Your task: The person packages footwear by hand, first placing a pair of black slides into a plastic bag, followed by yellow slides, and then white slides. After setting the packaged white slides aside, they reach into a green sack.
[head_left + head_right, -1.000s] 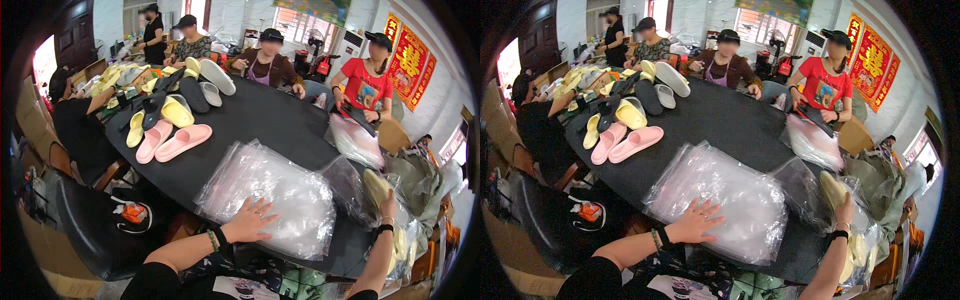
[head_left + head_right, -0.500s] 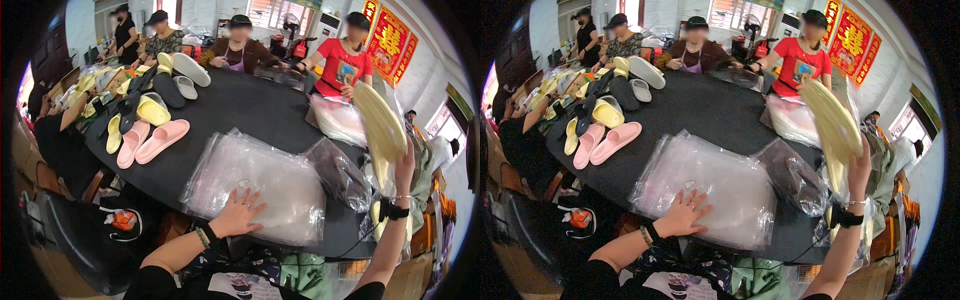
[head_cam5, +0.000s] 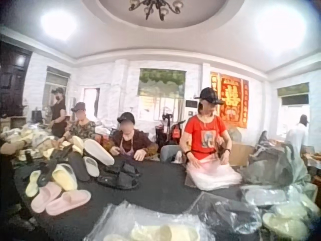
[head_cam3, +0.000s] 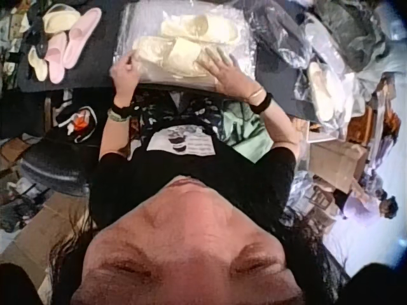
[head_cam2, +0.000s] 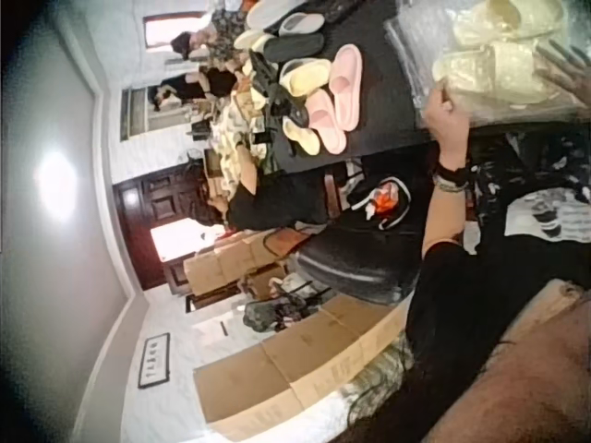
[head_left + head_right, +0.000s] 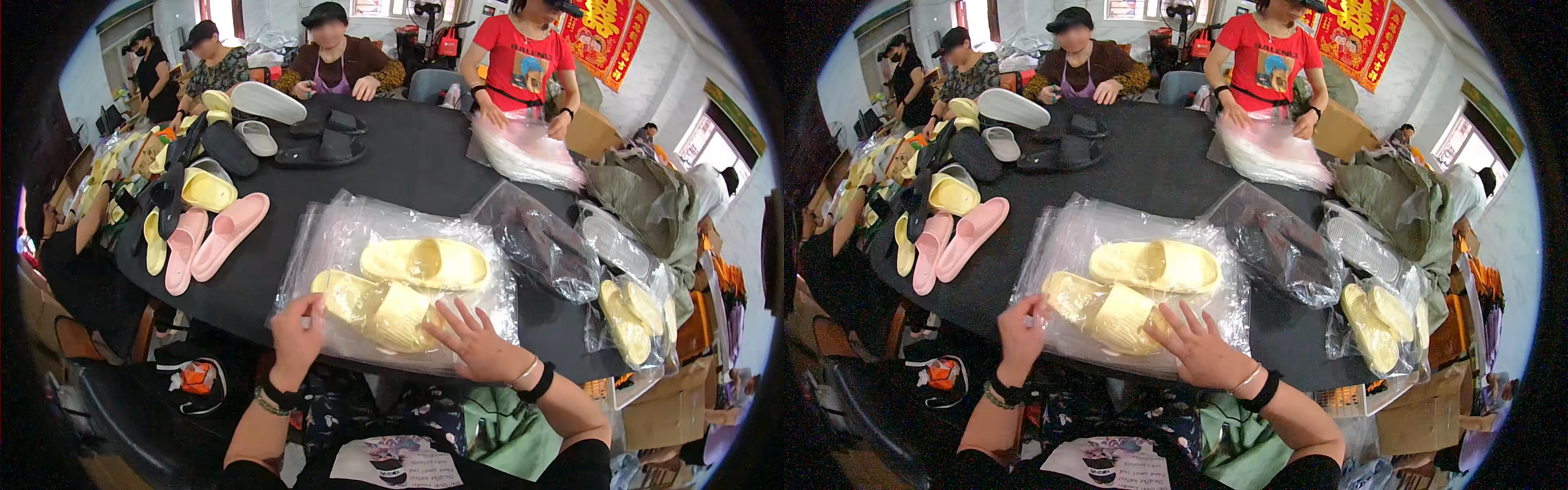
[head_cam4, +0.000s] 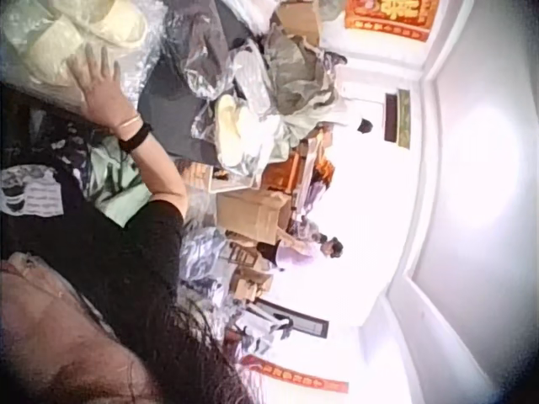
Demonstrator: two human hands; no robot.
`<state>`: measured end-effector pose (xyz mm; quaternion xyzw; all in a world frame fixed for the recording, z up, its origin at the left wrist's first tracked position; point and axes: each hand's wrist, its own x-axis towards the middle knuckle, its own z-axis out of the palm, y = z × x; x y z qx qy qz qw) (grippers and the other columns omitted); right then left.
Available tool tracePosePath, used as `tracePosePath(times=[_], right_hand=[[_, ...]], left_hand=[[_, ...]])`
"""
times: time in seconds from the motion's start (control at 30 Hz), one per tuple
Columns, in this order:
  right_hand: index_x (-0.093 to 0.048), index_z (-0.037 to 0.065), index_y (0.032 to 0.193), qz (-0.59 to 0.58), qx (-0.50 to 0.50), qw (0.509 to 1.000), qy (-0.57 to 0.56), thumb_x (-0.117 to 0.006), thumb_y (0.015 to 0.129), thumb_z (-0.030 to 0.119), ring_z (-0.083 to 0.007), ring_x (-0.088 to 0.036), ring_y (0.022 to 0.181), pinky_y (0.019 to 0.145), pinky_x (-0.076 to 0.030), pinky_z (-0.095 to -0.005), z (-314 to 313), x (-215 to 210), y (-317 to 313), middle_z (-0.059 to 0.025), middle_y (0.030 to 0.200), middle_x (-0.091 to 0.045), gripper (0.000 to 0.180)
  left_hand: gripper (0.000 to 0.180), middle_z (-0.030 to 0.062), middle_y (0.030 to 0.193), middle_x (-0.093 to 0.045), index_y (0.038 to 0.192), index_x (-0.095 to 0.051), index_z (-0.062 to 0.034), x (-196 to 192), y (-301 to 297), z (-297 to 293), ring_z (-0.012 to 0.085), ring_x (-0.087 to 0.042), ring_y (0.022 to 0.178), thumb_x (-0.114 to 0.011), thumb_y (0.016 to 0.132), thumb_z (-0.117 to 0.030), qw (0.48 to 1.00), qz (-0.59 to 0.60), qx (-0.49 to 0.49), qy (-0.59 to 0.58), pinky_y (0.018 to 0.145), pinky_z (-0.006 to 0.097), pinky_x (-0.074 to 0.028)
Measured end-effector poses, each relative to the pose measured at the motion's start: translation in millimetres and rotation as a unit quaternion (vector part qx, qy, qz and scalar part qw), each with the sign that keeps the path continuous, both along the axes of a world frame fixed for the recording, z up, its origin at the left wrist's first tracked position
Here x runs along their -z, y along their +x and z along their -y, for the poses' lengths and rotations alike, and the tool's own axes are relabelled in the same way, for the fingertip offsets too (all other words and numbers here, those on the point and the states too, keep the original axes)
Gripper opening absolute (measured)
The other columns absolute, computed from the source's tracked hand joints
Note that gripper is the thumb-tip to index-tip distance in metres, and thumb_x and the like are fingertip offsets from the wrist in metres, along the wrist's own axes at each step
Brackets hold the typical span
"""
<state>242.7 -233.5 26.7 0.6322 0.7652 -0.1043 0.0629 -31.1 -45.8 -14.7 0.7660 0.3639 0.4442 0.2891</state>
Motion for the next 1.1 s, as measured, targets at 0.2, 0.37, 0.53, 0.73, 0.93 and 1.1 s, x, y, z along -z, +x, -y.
tracePosePath(times=[0.2,0.37,0.53,0.73,0.93,1.1], right_hand=[[-0.016,0.023,0.159,-0.089,0.016,0.996,-0.001,-0.075,0.082,0.031,-0.0502,-0.008,0.148,0.115,-0.021,-0.0638,2,2,16,-0.0226,0.163,-0.011,0.098],[-0.017,0.010,0.158,-0.124,0.023,0.990,0.054,-0.080,0.078,0.045,-0.0489,-0.012,0.148,0.116,-0.023,-0.0579,-2,-11,45,-0.0226,0.163,-0.011,0.108],[0.000,0.002,0.157,-0.043,0.143,0.986,0.077,-0.088,0.054,0.060,-0.0473,-0.002,0.150,0.118,-0.018,-0.0577,-17,-11,76,-0.0286,0.162,-0.004,0.147],[0.005,0.000,0.156,-0.035,0.164,0.986,0.005,-0.092,0.049,0.057,-0.0444,0.000,0.151,0.120,-0.015,-0.0546,-25,12,83,-0.0303,0.161,-0.001,0.155],[0.009,0.001,0.156,-0.058,0.190,0.978,-0.055,-0.092,0.047,0.057,-0.0425,0.000,0.151,0.120,-0.015,-0.0543,-25,25,93,-0.0265,0.163,0.002,0.158],[0.010,0.002,0.156,-0.079,0.206,0.973,-0.066,-0.093,0.047,0.056,-0.0411,0.000,0.152,0.121,-0.015,-0.0540,-26,31,92,-0.0248,0.163,0.005,0.159]], left_hand=[[0.043,0.0116,0.088,-0.071,0.111,-0.065,0.0031,-27,-29,-22,0.0163,-0.063,0.073,-0.046,0.104,-0.035,0.965,0.108,0.046,-0.233,0.069,0.028,-0.049],[0.065,0.0121,0.101,-0.068,0.125,-0.054,0.0006,-41,0,-64,0.0162,-0.062,0.082,-0.037,0.102,-0.057,0.829,0.129,0.182,-0.513,0.070,0.027,-0.047],[0.077,0.0102,0.100,-0.067,0.126,-0.054,-0.0019,-33,39,-121,0.0179,-0.062,0.084,-0.045,0.092,-0.071,0.863,0.018,0.144,-0.483,0.072,0.031,-0.047],[0.067,0.0086,0.096,-0.068,0.122,-0.056,-0.0047,-44,78,-128,0.0194,-0.063,0.082,-0.056,0.091,-0.065,0.824,-0.044,0.146,-0.546,0.068,0.031,-0.047],[0.031,0.0104,0.109,-0.070,0.121,-0.057,-0.0060,-51,81,-130,0.0184,-0.066,0.076,-0.059,0.099,-0.027,0.839,0.116,0.215,-0.487,0.059,0.023,-0.046],[0.032,0.0106,0.121,-0.068,0.128,-0.056,-0.0037,-72,77,-127,0.0178,-0.067,0.068,-0.056,0.100,-0.018,0.881,0.146,0.242,-0.381,0.049,0.021,-0.044]])
